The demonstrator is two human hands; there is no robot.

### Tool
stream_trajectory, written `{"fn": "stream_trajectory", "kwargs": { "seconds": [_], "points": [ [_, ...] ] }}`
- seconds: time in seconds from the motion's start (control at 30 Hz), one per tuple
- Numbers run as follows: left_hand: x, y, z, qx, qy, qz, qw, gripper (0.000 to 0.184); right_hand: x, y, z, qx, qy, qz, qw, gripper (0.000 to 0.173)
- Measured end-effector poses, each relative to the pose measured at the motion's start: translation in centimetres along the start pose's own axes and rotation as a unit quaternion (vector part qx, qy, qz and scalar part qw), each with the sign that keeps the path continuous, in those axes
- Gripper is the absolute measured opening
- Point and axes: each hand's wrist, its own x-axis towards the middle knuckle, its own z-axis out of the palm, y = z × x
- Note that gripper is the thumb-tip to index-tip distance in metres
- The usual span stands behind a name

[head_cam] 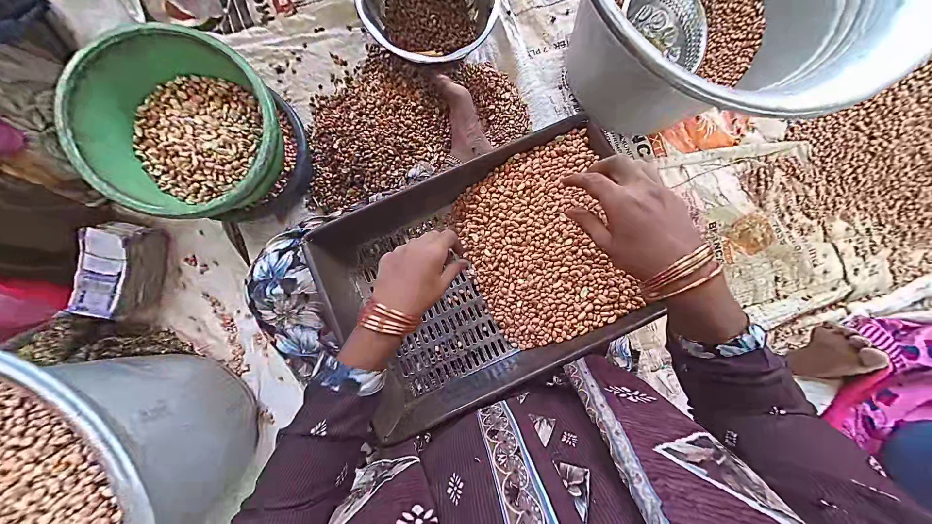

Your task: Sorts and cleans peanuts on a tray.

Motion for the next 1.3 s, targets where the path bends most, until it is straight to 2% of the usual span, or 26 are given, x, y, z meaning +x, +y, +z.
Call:
{"fn": "stream_trajectory", "kwargs": {
  "seconds": [0.1, 0.2, 0.37, 0.53, 0.63, 0.7, 0.77, 0.93, 1.0, 1.13, 1.23, 1.3],
  "points": [
    [2.6, 0.0, 2.9, -0.027, -0.010, 0.020, 0.999, 0.027, 0.2, -0.5, 0.3, 0.040, -0.029, -0.122, 0.991, 0.020],
    [3.0, -0.8, 4.8, -0.062, 0.023, 0.054, 0.996, 0.023, -0.2, 0.1, 1.4, 0.059, -0.062, -0.167, 0.982, 0.015],
    [3.2, -1.1, 5.1, -0.093, 0.021, 0.049, 0.994, 0.020, -0.1, 0.0, 3.9, 0.064, -0.111, -0.200, 0.971, 0.012],
    [3.2, -1.3, 4.7, -0.187, 0.052, 0.020, 0.981, 0.019, 0.4, -0.6, 4.1, 0.028, -0.124, -0.169, 0.977, 0.006],
    [3.2, -0.8, 3.4, -0.339, 0.030, -0.069, 0.938, 0.021, 1.1, -1.2, 3.5, 0.003, -0.135, -0.141, 0.981, 0.011],
    [3.3, -0.6, 3.1, -0.462, -0.005, -0.117, 0.879, 0.026, 1.4, -1.6, 3.5, 0.015, -0.128, -0.161, 0.979, 0.010],
    [3.4, -0.4, 3.0, -0.514, -0.032, -0.144, 0.845, 0.028, 1.6, -1.9, 4.2, 0.037, -0.121, -0.196, 0.972, 0.010],
    [3.6, -0.5, 2.8, -0.460, -0.064, -0.174, 0.868, 0.018, 2.0, -2.5, 5.9, -0.002, -0.127, -0.196, 0.972, 0.009],
    [3.7, -0.4, 2.8, -0.468, -0.069, -0.183, 0.862, 0.017, 2.0, -2.7, 6.1, -0.018, -0.127, -0.190, 0.973, 0.009],
    [3.8, -0.2, 2.6, -0.525, -0.075, -0.181, 0.829, 0.019, 2.0, -3.5, 5.5, -0.015, -0.103, -0.185, 0.977, 0.009],
    [3.7, -0.2, 3.1, -0.596, -0.087, -0.161, 0.782, 0.034, 2.1, -4.5, 4.5, 0.073, -0.053, -0.220, 0.971, 0.017],
    [3.6, 0.1, 2.9, -0.629, -0.122, -0.162, 0.750, 0.045, 2.3, -4.6, 3.0, 0.093, -0.032, -0.219, 0.971, 0.021]
  ]
}}
